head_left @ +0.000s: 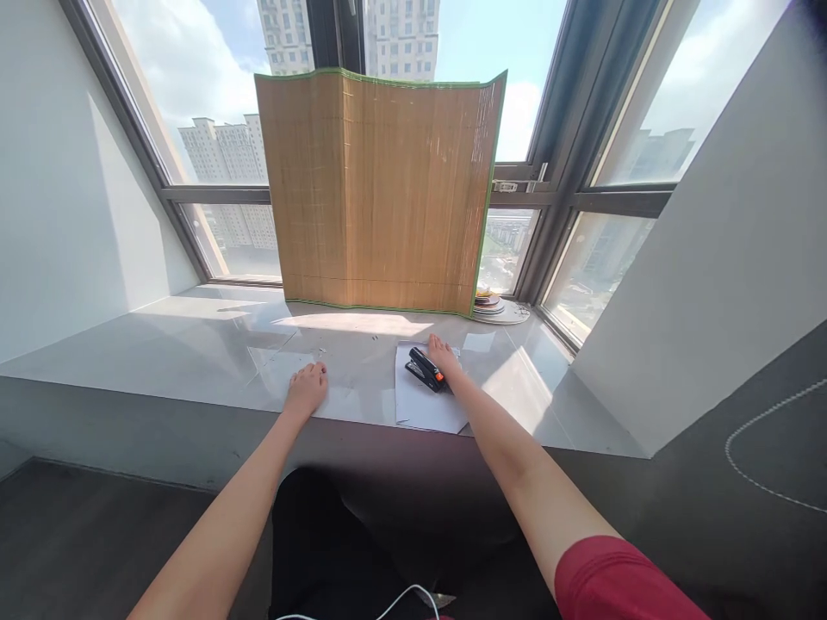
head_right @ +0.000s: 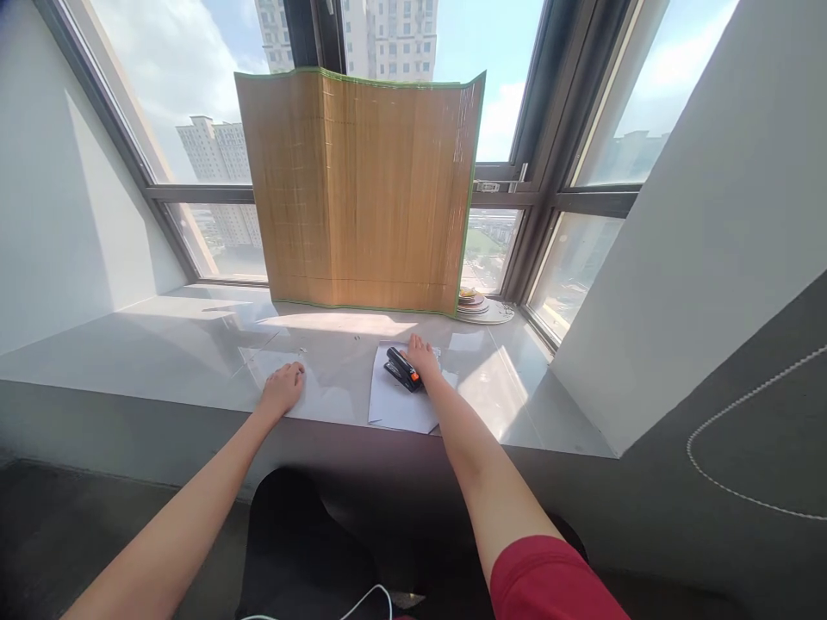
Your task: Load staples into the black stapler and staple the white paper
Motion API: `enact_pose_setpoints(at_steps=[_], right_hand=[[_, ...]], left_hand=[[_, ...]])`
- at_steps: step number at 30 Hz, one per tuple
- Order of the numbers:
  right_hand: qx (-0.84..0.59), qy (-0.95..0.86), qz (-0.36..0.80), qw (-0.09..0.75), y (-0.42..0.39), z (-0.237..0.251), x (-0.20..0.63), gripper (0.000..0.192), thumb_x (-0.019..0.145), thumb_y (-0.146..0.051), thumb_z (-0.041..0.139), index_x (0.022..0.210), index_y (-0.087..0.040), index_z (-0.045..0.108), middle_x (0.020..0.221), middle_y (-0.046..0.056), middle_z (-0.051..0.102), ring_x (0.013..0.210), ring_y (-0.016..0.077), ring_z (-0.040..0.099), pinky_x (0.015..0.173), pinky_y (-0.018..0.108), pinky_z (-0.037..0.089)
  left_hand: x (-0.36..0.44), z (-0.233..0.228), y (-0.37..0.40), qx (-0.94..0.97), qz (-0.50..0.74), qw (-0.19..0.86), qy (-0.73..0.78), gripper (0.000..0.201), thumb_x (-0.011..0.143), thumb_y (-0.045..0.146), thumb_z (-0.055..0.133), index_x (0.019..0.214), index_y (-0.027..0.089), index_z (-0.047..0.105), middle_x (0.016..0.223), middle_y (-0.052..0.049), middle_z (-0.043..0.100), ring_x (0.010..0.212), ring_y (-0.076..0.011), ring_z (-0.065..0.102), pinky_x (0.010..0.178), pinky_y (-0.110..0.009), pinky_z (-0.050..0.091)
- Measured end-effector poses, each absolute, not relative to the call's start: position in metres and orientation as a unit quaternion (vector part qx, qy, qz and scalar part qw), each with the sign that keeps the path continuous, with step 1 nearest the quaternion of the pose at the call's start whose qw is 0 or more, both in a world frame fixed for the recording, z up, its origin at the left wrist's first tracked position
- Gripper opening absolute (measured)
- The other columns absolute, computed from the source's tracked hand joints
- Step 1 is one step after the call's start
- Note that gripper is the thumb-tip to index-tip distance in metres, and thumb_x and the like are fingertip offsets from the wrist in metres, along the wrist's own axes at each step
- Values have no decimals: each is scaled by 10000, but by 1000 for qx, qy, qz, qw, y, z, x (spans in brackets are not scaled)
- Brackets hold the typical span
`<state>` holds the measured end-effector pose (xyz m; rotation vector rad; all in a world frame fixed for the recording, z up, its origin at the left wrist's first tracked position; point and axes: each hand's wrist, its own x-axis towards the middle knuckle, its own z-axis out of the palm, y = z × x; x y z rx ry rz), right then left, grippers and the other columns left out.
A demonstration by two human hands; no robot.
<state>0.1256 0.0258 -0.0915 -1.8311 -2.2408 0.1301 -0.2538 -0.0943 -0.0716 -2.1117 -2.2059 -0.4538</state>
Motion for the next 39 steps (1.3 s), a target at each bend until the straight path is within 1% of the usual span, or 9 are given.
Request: enact_pose_setpoints(at_steps=[4, 7, 9, 16, 18, 22, 27, 33, 39], right_hand=[[-630, -763, 46, 139, 23, -89, 122, 670, 1085, -362, 397, 1630, 12, 286, 1667, 304, 297, 1579, 356, 313, 1270, 559, 263], [-632, -760, 39, 146, 19, -86, 122, 647, 1083, -353, 412, 1618, -3, 315, 1648, 298, 350, 1567, 342, 342, 1266, 532, 277], [-633, -759, 35, 147, 16, -85, 123, 628, 1082, -355, 420, 1606, -18, 343, 1634, 290, 387, 1555, 332, 366, 1261, 509, 289], [-637, -755, 31, 154, 11, -81, 123, 560, 1082, -353, 414, 1549, -45, 412, 1579, 280, 475, 1519, 313, 422, 1244, 498, 304], [-637, -754, 36, 155, 11, -81, 123, 551, 1078, -345, 415, 1539, -42, 415, 1580, 272, 477, 1521, 306, 416, 1242, 485, 303], [-640, -751, 41, 160, 10, -80, 122, 535, 1069, -329, 419, 1528, -54, 419, 1580, 264, 479, 1526, 293, 402, 1234, 452, 301], [-641, -748, 44, 167, 9, -78, 123, 482, 1058, -324, 439, 1478, -91, 464, 1548, 247, 519, 1495, 287, 437, 1220, 436, 296], [-637, -745, 48, 195, 9, -79, 123, 408, 1035, -285, 475, 1397, -108, 534, 1471, 229, 592, 1433, 289, 505, 1193, 426, 333], [-617, -739, 47, 266, 7, -70, 126, 381, 1021, -236, 443, 1366, -170, 591, 1358, 142, 687, 1291, 233, 619, 1109, 348, 434]], left_hand=[[-222, -74, -90, -687, -103, 16, -719, 372, 1033, 295, 362, 1282, 157, 602, 1303, -206, 650, 1277, -343, 586, 1057, -459, 443], [-191, -82, -75, -666, -64, 32, -743, 547, 1039, 414, 393, 1470, 92, 491, 1550, -305, 466, 1496, -453, 385, 1161, -577, 336], [-181, -84, -59, -642, -58, 25, -764, 654, 1043, 456, 376, 1555, 51, 398, 1623, -341, 357, 1550, -474, 294, 1198, -605, 278], [-228, -83, -17, -668, -78, -26, -739, 747, 1032, 493, 364, 1591, -2, 375, 1696, -272, 286, 1599, -374, 251, 1274, -477, 256], [-236, -86, -15, -671, -103, -8, -734, 730, 1024, 454, 384, 1575, -24, 392, 1696, -279, 278, 1597, -386, 252, 1278, -487, 256], [-211, -93, -17, -671, -187, 32, -717, 616, 980, 294, 427, 1502, -27, 486, 1668, -288, 336, 1590, -408, 258, 1278, -554, 263], [-130, -100, -27, -766, -276, -57, -578, 536, 1000, 180, 317, 1476, 91, 547, 1623, -183, 463, 1542, -253, 400, 1283, -434, 326], [-80, -103, -53, -802, -207, -64, -557, 450, 1038, 249, 404, 1457, 204, 563, 1608, -128, 492, 1538, -309, 387, 1273, -552, 282], [-80, -89, -65, -799, -175, -25, -575, 411, 1021, 252, 453, 1412, 222, 578, 1486, -122, 584, 1388, -268, 526, 1212, -456, 338]])
